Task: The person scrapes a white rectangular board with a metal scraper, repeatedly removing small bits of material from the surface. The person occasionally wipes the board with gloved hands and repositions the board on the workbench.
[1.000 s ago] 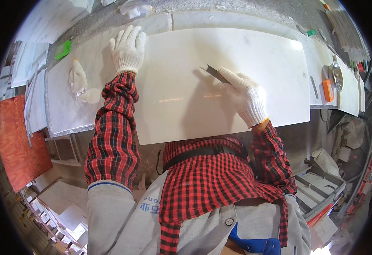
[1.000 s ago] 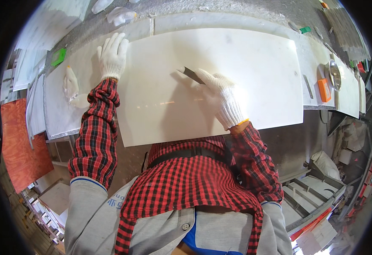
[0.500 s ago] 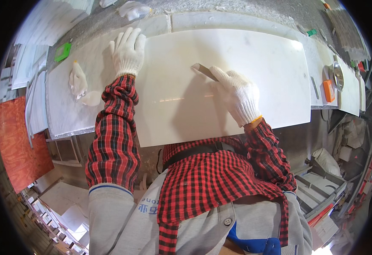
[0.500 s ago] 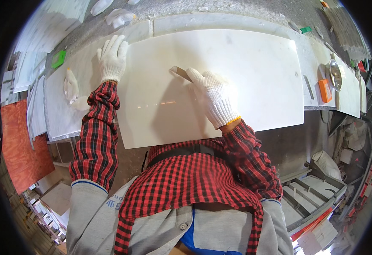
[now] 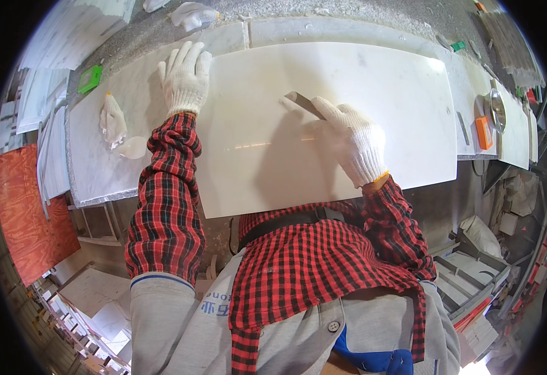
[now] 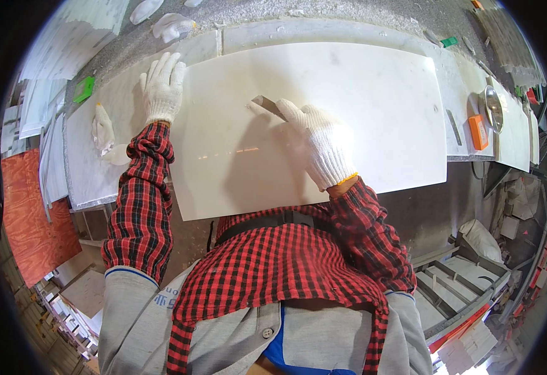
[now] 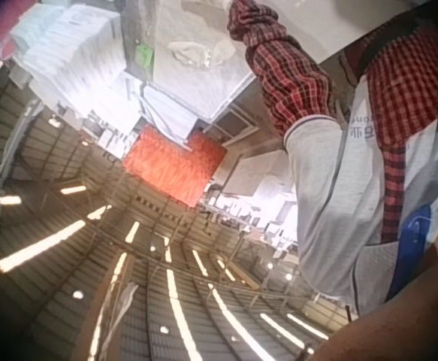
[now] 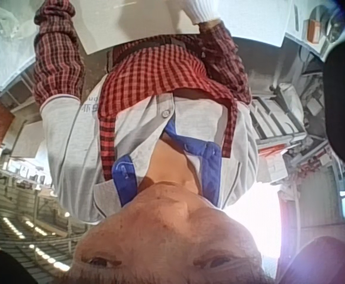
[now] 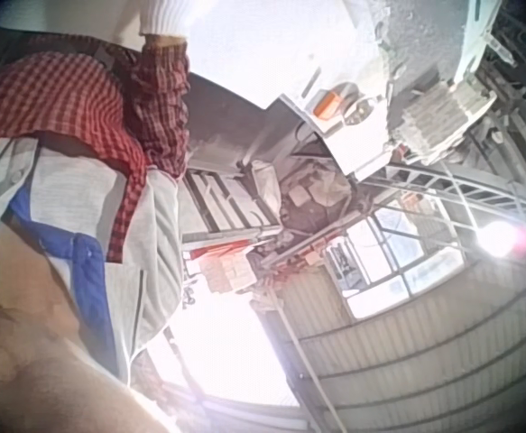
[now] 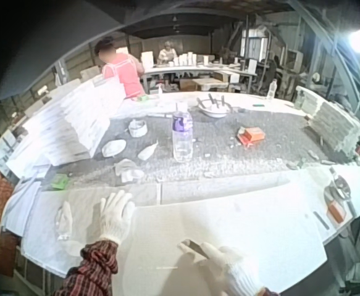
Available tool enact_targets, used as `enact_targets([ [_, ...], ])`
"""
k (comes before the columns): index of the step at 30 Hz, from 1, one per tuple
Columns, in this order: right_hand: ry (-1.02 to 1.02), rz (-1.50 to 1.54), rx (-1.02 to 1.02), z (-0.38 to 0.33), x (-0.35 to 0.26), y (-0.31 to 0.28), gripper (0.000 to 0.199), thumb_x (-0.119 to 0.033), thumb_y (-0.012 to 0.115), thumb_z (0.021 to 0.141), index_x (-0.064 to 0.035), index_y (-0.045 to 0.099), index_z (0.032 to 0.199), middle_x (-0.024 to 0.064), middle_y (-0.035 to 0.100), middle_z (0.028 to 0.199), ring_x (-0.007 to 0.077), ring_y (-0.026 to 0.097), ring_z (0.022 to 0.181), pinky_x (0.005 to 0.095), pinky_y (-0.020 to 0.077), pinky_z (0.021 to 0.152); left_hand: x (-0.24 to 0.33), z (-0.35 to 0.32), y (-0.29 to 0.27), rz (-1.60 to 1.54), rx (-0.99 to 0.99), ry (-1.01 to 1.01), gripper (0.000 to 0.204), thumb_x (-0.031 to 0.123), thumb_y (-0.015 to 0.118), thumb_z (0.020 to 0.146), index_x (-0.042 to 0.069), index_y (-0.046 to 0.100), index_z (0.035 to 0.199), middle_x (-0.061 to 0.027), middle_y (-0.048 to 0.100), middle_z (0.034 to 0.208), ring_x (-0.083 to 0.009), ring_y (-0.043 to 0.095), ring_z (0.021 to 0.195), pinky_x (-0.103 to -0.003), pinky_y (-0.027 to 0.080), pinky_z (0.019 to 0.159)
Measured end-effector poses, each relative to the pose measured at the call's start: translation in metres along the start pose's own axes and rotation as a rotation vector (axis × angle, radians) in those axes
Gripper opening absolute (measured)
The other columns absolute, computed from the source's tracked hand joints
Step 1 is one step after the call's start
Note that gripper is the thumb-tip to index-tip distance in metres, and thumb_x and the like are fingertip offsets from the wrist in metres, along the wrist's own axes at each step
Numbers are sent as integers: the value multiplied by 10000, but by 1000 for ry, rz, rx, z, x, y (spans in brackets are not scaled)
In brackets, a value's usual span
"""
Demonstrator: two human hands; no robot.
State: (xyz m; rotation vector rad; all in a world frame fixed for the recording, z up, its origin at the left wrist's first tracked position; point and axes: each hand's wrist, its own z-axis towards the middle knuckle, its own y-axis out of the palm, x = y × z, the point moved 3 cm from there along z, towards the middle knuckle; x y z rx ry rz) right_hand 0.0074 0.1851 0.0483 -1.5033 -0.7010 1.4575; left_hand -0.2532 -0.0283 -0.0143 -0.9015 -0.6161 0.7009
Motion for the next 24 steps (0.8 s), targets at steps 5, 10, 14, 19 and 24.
enact_targets([
  [5,-31,-21,-20,1,-5,0,243,-171,623,909,-130,550,1137,143,638,803,356,650,737,449,520,627,5,3,0,-12,2,19,339,377,547,995,161,696,1209,-33,663,1284,-216,553,1222,-424,341,1047],
  [10,10,-93,-26,3,-3,7,394,-323,770,807,-197,695,1172,81,654,814,300,653,726,419,513,629,4,1,-2,-5,18,21,333,370,550,994,160,695,1208,-36,664,1284,-215,558,1208,-422,343,1043],
  [14,88,181,60,-4,2,-12,289,-183,666,864,-132,681,1149,135,675,857,314,673,744,408,530,661,1,1,-1,-8,-5,13,329,368,557,992,161,695,1207,-39,663,1290,-218,560,1202,-416,347,1039],
  [19,309,289,75,-29,40,-19,371,-220,707,877,-126,723,1236,151,721,968,280,700,845,352,545,771,2,1,-1,5,10,18,339,379,546,994,161,692,1209,-39,659,1305,-214,555,1217,-406,343,1043],
  [24,391,283,57,-45,54,-26,381,-247,721,883,-119,722,1242,163,725,1003,279,704,882,347,543,811,4,2,-3,-15,-25,-7,354,387,535,997,157,692,1214,-41,655,1319,-209,551,1227,-403,337,1051],
])
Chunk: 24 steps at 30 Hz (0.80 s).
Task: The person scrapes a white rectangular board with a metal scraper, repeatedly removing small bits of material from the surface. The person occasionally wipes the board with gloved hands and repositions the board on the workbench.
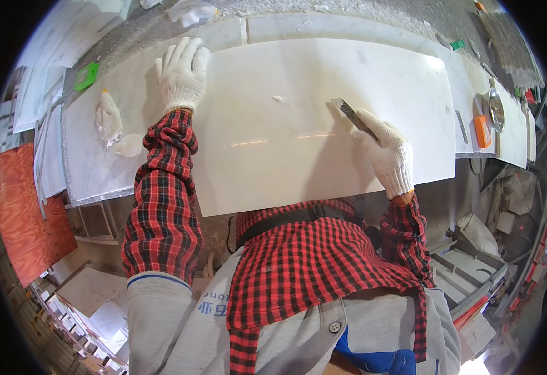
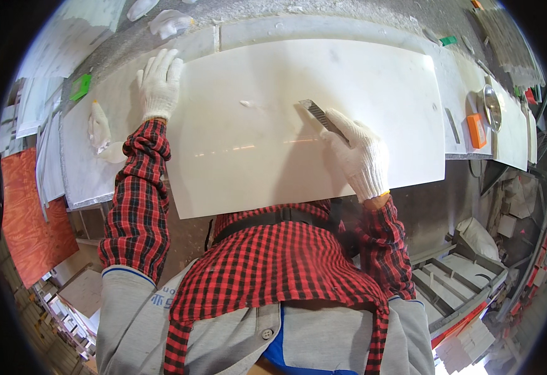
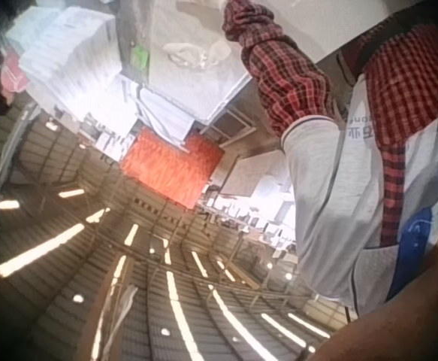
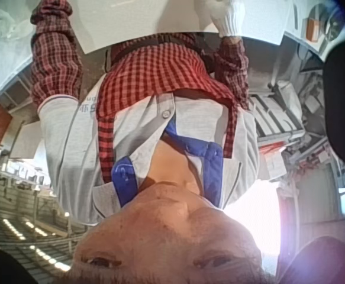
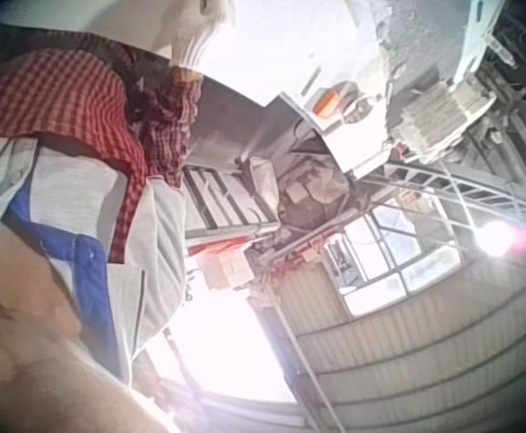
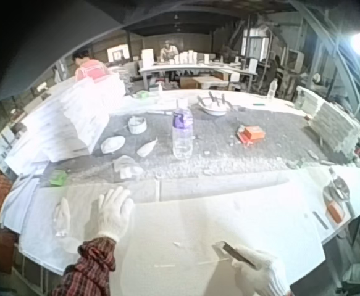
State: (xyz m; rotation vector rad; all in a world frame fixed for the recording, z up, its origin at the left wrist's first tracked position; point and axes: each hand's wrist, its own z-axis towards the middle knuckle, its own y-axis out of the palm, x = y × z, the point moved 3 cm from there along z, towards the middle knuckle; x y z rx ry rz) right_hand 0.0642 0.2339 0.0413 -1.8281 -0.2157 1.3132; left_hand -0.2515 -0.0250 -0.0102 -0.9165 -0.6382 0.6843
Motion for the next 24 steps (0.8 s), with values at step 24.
enact_targets([
  [24,355,110,334,-20,111,-94,409,-193,685,939,-20,685,1310,23,690,829,66,525,676,246,469,645,-5,3,0,77,-98,13,384,386,477,1040,189,667,1309,-50,617,1410,-213,513,1335,-430,338,1114],
])
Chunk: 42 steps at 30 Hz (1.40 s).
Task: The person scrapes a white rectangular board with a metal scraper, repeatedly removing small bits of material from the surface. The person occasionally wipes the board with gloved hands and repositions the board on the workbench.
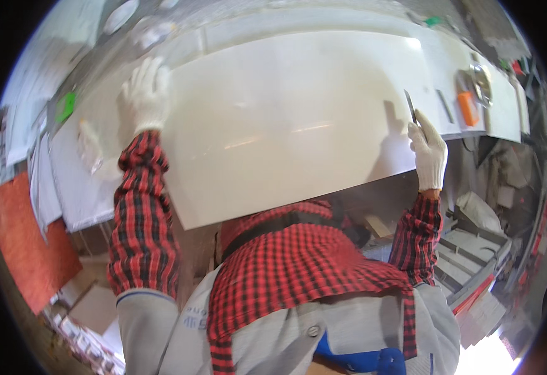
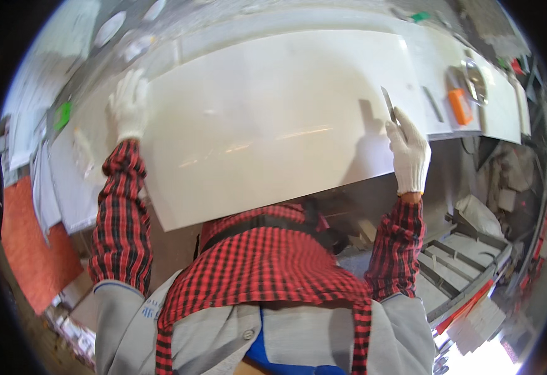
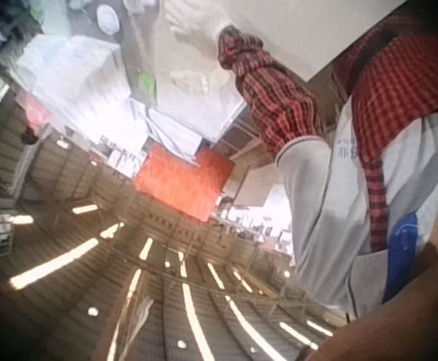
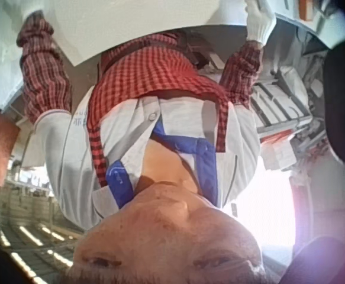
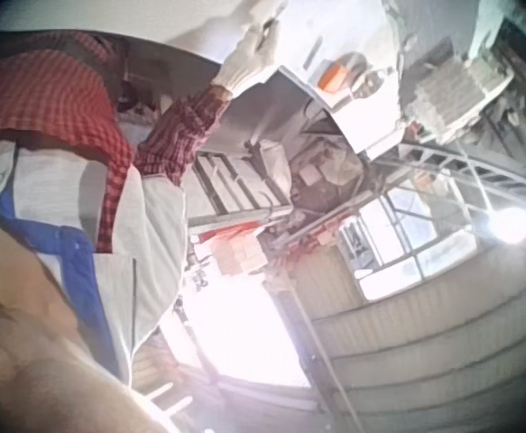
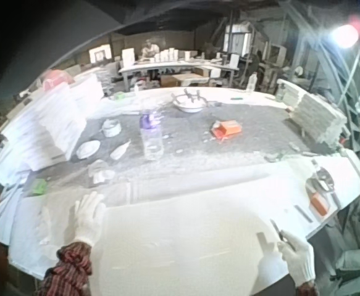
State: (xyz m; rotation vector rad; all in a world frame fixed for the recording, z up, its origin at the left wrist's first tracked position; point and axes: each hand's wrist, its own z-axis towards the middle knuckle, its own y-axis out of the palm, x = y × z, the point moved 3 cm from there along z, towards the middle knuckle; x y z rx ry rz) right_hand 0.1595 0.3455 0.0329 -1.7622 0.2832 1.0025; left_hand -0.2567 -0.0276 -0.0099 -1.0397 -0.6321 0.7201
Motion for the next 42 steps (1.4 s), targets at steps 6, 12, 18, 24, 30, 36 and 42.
enact_targets([
  [6,-200,-378,300,82,36,-81,394,-324,684,913,-136,709,1259,154,746,1074,329,722,969,406,543,844,-15,-5,13,93,-25,36,375,320,466,1063,154,643,1349,-91,603,1429,-253,526,1332,-433,343,1121],
  [12,58,-616,399,174,78,-162,421,-411,652,912,-219,695,1284,158,736,1117,363,692,1070,457,535,917,-13,-5,8,39,-50,19,369,281,462,1070,118,635,1352,-106,599,1433,-278,515,1343,-438,331,1127],
  [18,46,-801,274,255,116,-187,359,-378,633,888,-226,728,1199,142,723,1141,373,677,1077,476,535,929,-13,-6,3,28,-79,-5,384,287,460,1076,100,621,1371,-128,573,1468,-327,490,1373,-483,299,1163],
  [24,-117,-877,107,302,129,-187,279,-332,625,849,-200,764,1052,151,732,1026,381,689,973,470,546,871,-1,-10,-3,32,-67,-61,389,266,476,1070,81,608,1387,-147,575,1461,-336,494,1371,-473,311,1163],
  [30,-215,-719,-10,335,150,-181,346,-300,686,878,-95,760,1147,140,761,999,265,711,886,380,555,812,-9,-14,-4,61,-48,13,363,232,525,1045,76,633,1354,-144,609,1416,-318,522,1347,-471,347,1145],
  [36,-293,-195,137,336,232,-240,426,-269,646,969,-5,687,1301,96,736,1143,169,660,1022,301,515,913,8,0,-7,101,49,129,336,264,557,1017,110,680,1289,-114,672,1325,-285,597,1262,-447,423,1082],
  [42,-326,-126,249,258,170,-183,351,-166,632,1011,-7,673,1321,80,703,1253,149,637,1122,262,495,943,7,-8,-16,24,60,-17,324,303,547,1005,126,694,1233,-86,673,1290,-249,582,1213,-406,394,1032],
])
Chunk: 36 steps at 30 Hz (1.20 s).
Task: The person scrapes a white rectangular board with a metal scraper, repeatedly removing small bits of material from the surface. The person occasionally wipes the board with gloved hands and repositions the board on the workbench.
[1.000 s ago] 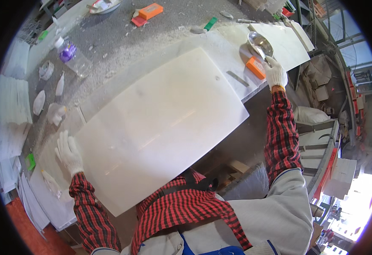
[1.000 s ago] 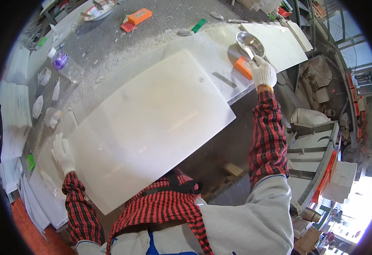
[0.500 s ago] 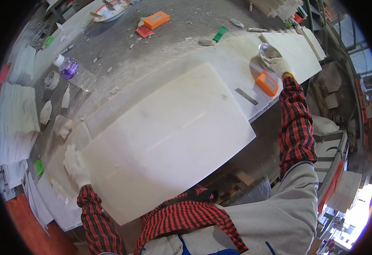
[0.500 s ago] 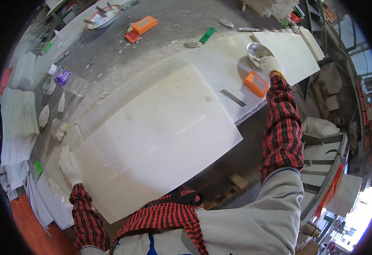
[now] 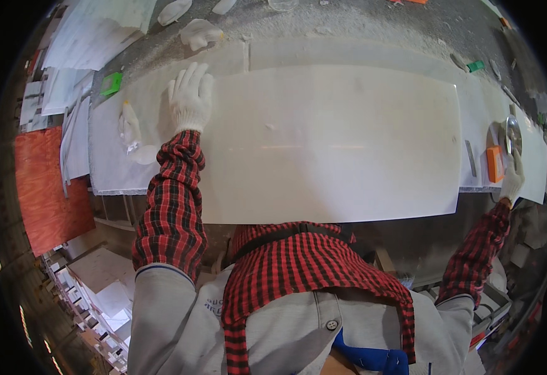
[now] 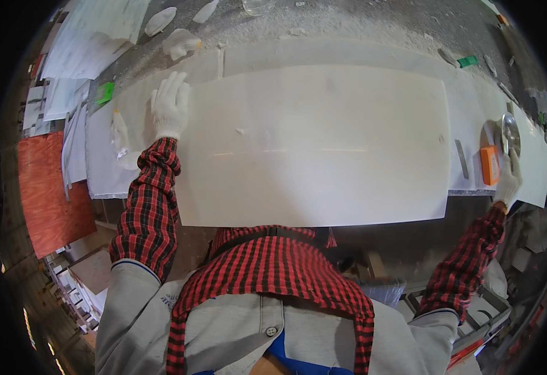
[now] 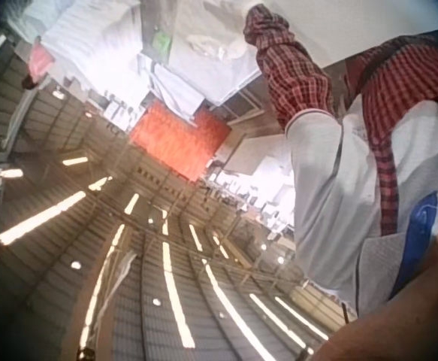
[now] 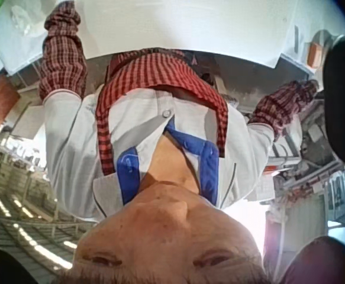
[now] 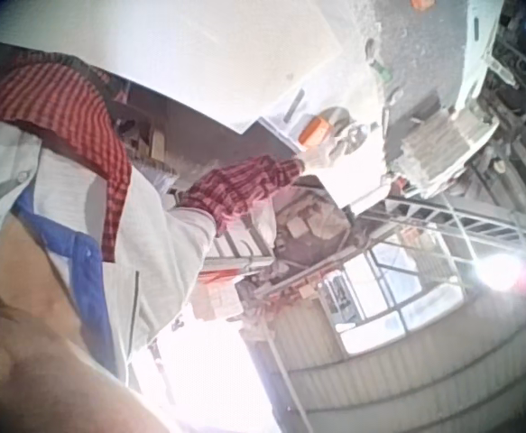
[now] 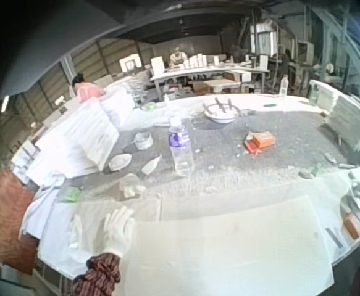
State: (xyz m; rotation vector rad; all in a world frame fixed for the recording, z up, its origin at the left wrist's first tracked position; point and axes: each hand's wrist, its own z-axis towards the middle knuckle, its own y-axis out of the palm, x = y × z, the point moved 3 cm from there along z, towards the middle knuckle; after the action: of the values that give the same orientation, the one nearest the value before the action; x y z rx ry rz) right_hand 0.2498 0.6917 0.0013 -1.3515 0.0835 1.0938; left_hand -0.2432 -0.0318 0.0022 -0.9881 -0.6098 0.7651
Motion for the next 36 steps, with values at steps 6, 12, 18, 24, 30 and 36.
enact_targets([
  [6,-62,63,-48,-99,-173,47,314,-101,684,970,-28,703,1275,102,728,1178,160,662,1052,278,494,963,5,3,6,-11,52,29,324,314,557,994,124,708,1209,-83,677,1282,-241,590,1194,-402,393,1011],
  [12,-115,208,-355,-186,-315,111,315,-83,680,945,-37,711,1255,96,721,1091,175,671,978,311,518,899,-6,3,16,-30,67,52,326,340,557,998,139,703,1209,-66,678,1282,-225,583,1205,-394,383,1008],
  [18,-315,200,-458,-238,-387,158,318,-116,719,882,-124,732,1200,114,691,948,257,668,788,349,528,696,-3,3,20,-34,62,23,333,375,540,1006,167,697,1213,-40,666,1302,-207,567,1222,-399,371,1018],
  [24,-504,-42,-498,-258,-419,174,281,-159,684,883,-150,664,1163,98,667,932,284,677,797,397,536,665,-1,-1,20,-40,73,-5,344,388,539,1003,169,698,1215,-29,667,1301,-204,568,1217,-409,363,1028],
  [30,-566,-370,-587,-260,-429,189,306,-173,629,924,-155,615,1230,96,691,993,309,692,855,415,573,721,-6,5,23,-43,15,-5,342,375,518,1017,179,695,1234,-45,665,1305,-209,561,1236,-421,364,1063],
  [36,-406,-44,-408,-275,-393,194,328,-218,547,989,-151,622,1301,135,688,1003,331,676,882,434,567,811,-16,21,11,55,-36,226,354,333,556,1016,145,675,1290,-128,684,1262,-305,629,1177,-474,477,1012],
])
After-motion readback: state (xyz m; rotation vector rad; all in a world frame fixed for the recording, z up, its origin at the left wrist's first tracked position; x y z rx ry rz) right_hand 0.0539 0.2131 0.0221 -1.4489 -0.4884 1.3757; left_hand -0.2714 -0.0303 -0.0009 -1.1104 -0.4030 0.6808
